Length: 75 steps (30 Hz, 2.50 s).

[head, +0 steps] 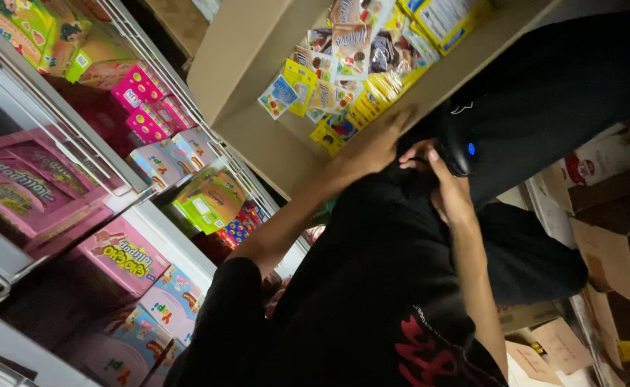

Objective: The person sits on the floor in a store aisle and uses a handheld barcode scanner to scan small packets of NutriBell jelly. They pick up the packets from a cardboard box and the shelf, scan them, and place them back into the box.

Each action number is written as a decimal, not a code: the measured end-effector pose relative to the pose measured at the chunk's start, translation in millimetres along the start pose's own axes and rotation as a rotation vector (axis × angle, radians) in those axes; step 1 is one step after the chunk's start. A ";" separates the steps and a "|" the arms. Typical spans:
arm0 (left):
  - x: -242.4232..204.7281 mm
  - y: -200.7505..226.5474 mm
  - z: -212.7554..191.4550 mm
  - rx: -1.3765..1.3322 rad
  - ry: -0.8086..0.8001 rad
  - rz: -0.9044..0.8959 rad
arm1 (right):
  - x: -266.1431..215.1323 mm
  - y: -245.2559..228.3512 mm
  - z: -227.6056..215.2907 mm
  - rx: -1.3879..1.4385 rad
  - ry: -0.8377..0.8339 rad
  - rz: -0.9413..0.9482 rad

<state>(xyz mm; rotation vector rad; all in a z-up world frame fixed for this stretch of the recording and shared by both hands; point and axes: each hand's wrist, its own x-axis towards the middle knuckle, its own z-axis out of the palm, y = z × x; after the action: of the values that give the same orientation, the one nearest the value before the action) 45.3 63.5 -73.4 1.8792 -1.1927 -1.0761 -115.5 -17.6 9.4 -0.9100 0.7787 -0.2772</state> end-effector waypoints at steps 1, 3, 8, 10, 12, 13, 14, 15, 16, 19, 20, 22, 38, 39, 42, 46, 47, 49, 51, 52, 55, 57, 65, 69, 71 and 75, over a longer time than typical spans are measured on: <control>-8.2 6.0 -7.6 0.003 -0.027 0.047 | 1.9 0.3 -1.3 0.012 -0.032 -0.003; -22.8 14.8 -20.0 0.009 -0.085 0.148 | 4.3 0.0 -4.8 0.070 -0.085 -0.008; -31.1 6.9 -15.1 -0.021 -0.032 0.208 | 1.1 3.4 -13.5 0.204 -0.118 -0.002; -25.5 -10.4 -11.7 -0.174 -0.105 0.231 | -0.7 5.0 -15.6 0.196 -0.107 0.001; -22.2 -38.0 -13.5 -0.451 -0.250 0.215 | -0.2 6.2 -17.0 0.202 -0.110 0.001; -21.4 -55.4 -14.2 -0.456 -0.275 0.084 | 0.2 7.1 -16.9 0.212 -0.116 0.000; -19.5 -75.4 -14.3 -0.448 -0.273 -0.008 | -0.1 7.6 -17.3 0.222 -0.121 -0.001; -18.8 -98.2 -15.3 -0.429 -0.256 -0.096 | 1.0 7.3 -17.9 0.211 -0.129 -0.006; -16.3 -120.1 -14.1 -0.378 -0.158 -0.138 | 1.2 6.6 -17.9 0.202 -0.138 -0.004; -10.3 -165.7 -10.0 -0.027 0.129 -0.210 | -0.3 7.8 -11.0 0.181 -0.149 0.008; -12.4 -170.9 -10.3 0.159 0.186 -0.281 | 0.1 6.1 -10.7 0.171 -0.147 0.009; -21.8 -174.1 -5.8 0.324 0.172 -0.131 | -0.5 3.5 -9.2 0.146 -0.149 -0.001; -33.6 -208.6 8.0 0.156 -0.008 -0.067 | -13.6 3.2 -8.5 0.144 -0.111 -0.075; -30.4 -208.0 8.3 0.119 -0.067 -0.085 | -13.2 3.4 -9.5 0.145 -0.106 -0.077; -29.2 -198.9 8.7 0.046 -0.136 -0.045 | -14.7 6.2 -9.2 0.157 -0.093 -0.064; -21.4 -146.5 -12.8 0.069 0.024 0.020 | -17.0 2.4 -5.6 0.148 -0.077 -0.073; -17.2 -120.4 -23.1 0.079 0.055 -0.033 | -17.9 -0.4 -2.7 0.139 -0.073 -0.083; -2.8 -63.4 -43.7 -0.217 0.161 0.071 | -23.1 -6.1 8.4 0.013 0.065 -0.071; 1.1 -7.2 -67.7 -0.415 0.148 0.137 | -33.7 -17.4 16.9 -0.087 0.170 -0.115; -6.4 19.9 -77.5 -0.458 0.088 0.146 | -40.7 -22.6 21.6 -0.123 0.200 -0.162; -17.2 90.4 -93.4 -0.500 -0.237 0.242 | -59.9 -48.2 15.9 -0.415 0.289 -0.221; -19.7 122.7 -90.3 -0.447 -0.392 0.334 | -79.6 -51.5 15.3 -0.539 0.359 -0.237; 18.1 211.8 -38.6 -0.256 -0.864 0.383 | -146.6 -26.7 -25.2 -0.395 0.745 -0.118; 18.8 256.3 -9.7 -0.049 -0.830 0.811 | -191.5 -3.7 -22.5 0.143 0.958 -0.479; 29.8 279.7 6.0 -0.072 -0.861 0.909 | -223.9 -6.2 -26.4 0.540 0.786 -0.815; 28.0 305.5 23.0 -0.174 -0.943 0.868 | -264.4 -6.6 -27.1 0.230 1.146 -0.844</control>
<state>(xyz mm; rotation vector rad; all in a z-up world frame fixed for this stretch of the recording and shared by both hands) -85.6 -77.3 166.7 0.4851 -2.0445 -1.4640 -318.9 100.8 133.1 -0.7721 1.3164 -1.6961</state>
